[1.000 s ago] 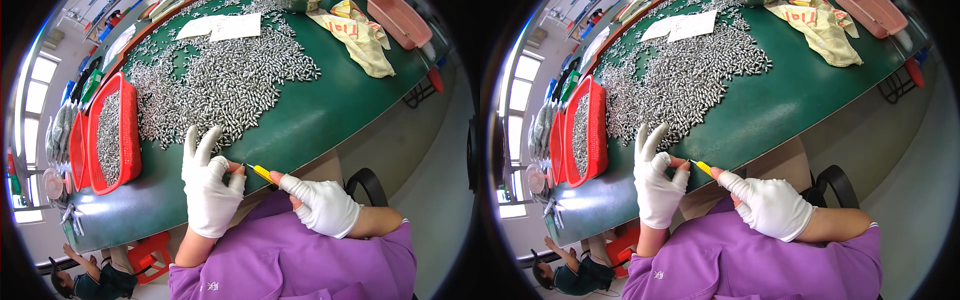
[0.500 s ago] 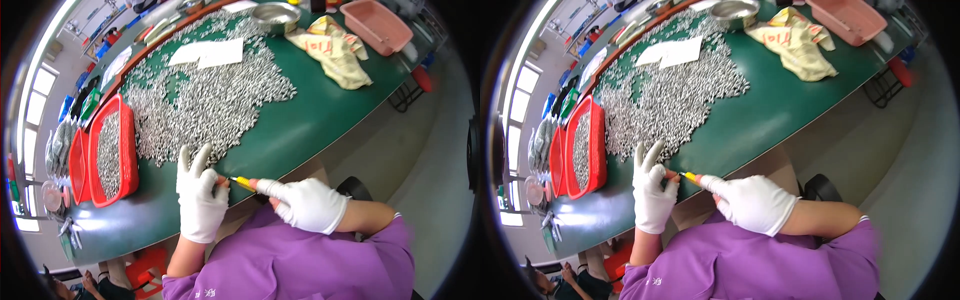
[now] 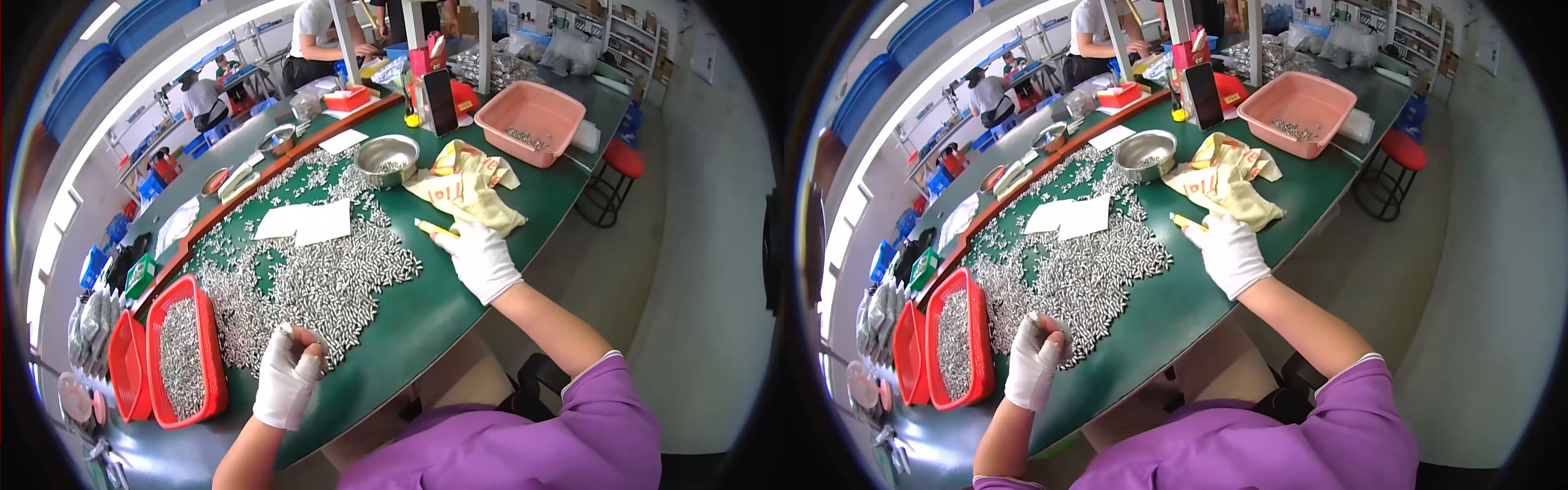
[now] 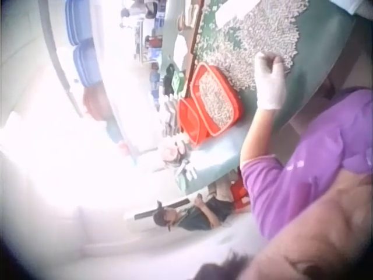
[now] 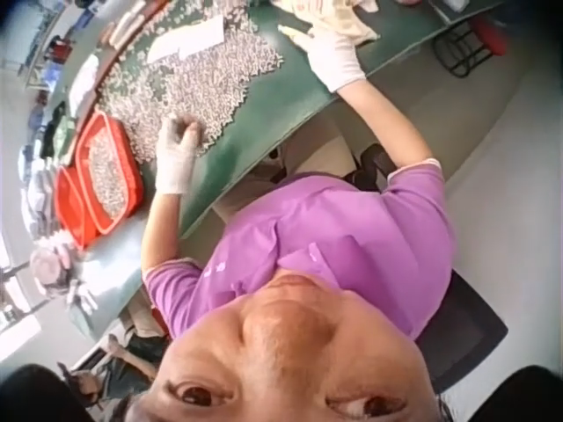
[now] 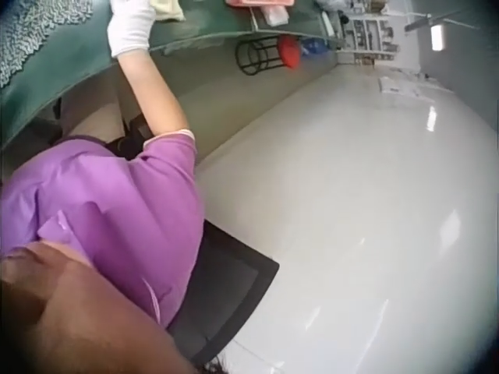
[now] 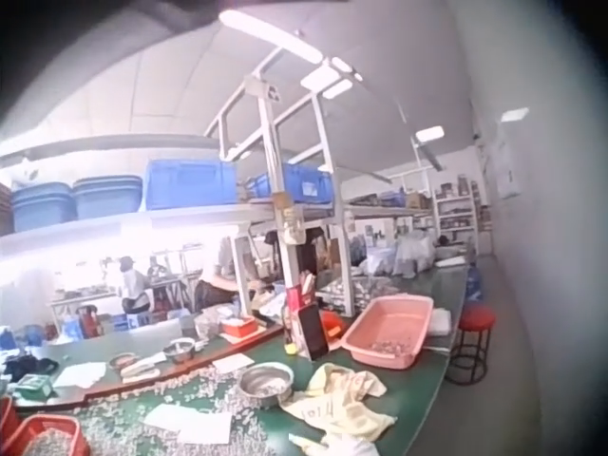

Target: Sorting and inspecting small cylindrical metal parts at a manufacturing workbench.

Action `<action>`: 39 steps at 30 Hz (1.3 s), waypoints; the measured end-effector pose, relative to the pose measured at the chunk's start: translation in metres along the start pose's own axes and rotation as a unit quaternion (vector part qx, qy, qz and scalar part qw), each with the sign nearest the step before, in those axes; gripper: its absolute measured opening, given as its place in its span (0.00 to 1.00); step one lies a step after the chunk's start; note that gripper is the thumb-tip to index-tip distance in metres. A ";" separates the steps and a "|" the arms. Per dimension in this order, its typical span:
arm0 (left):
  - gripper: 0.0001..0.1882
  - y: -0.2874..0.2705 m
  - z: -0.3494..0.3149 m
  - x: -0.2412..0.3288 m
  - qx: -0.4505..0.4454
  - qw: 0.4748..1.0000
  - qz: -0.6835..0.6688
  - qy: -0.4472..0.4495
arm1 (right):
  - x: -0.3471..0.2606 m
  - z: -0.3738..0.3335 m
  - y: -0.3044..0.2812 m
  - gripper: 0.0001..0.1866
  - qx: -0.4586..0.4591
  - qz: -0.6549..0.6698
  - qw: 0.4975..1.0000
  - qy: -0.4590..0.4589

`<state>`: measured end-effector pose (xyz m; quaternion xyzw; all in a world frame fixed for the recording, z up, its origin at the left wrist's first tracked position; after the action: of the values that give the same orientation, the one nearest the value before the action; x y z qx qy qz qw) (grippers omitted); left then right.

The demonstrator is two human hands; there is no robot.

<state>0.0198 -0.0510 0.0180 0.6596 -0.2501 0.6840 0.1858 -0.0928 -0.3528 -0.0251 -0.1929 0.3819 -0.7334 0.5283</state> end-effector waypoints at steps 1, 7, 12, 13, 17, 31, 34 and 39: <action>0.07 -0.002 0.004 0.000 -0.022 0.999 -0.006 -0.024 | -0.008 0.006 -0.005 0.08 0.072 0.002 0.996 -0.045; 0.12 -0.016 0.039 -0.018 -0.051 0.946 -0.295 -0.128 | -0.117 0.051 -0.038 0.13 0.116 0.347 0.912 -0.188; 0.14 -0.035 0.052 -0.023 -0.041 0.912 -0.380 -0.148 | -0.190 0.071 -0.005 0.08 0.028 0.501 0.846 -0.178; 0.16 -0.041 0.056 -0.027 -0.038 0.909 -0.388 -0.146 | -0.196 0.073 0.001 0.07 0.020 0.510 0.842 -0.176; 0.18 -0.043 0.062 -0.030 -0.040 0.901 -0.398 -0.167 | -0.200 0.071 0.021 0.07 0.067 0.531 0.832 -0.148; 0.09 -0.035 0.059 -0.033 -0.095 0.837 -0.489 -0.227 | -0.192 0.071 0.024 0.08 0.085 0.488 0.838 -0.231; 0.09 -0.035 0.058 -0.032 -0.089 0.836 -0.489 -0.234 | -0.192 0.070 0.023 0.08 0.115 0.490 0.834 -0.225; 0.09 -0.035 0.058 -0.035 -0.096 0.840 -0.484 -0.227 | -0.192 0.070 0.022 0.08 0.098 0.487 0.834 -0.242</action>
<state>0.0892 -0.0543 -0.0130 0.8122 0.0013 0.3111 0.4934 0.0400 -0.2044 0.0256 -0.1007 0.2125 -0.3451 0.9086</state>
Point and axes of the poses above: each hand's wrist, its own z-axis towards the middle knuckle, its own y-axis out of the palm, x = y × z, the point moved 3 cm from there along z, towards the middle knuckle, and after that the axes turned 10 degrees about x, right-handed, at the moved point
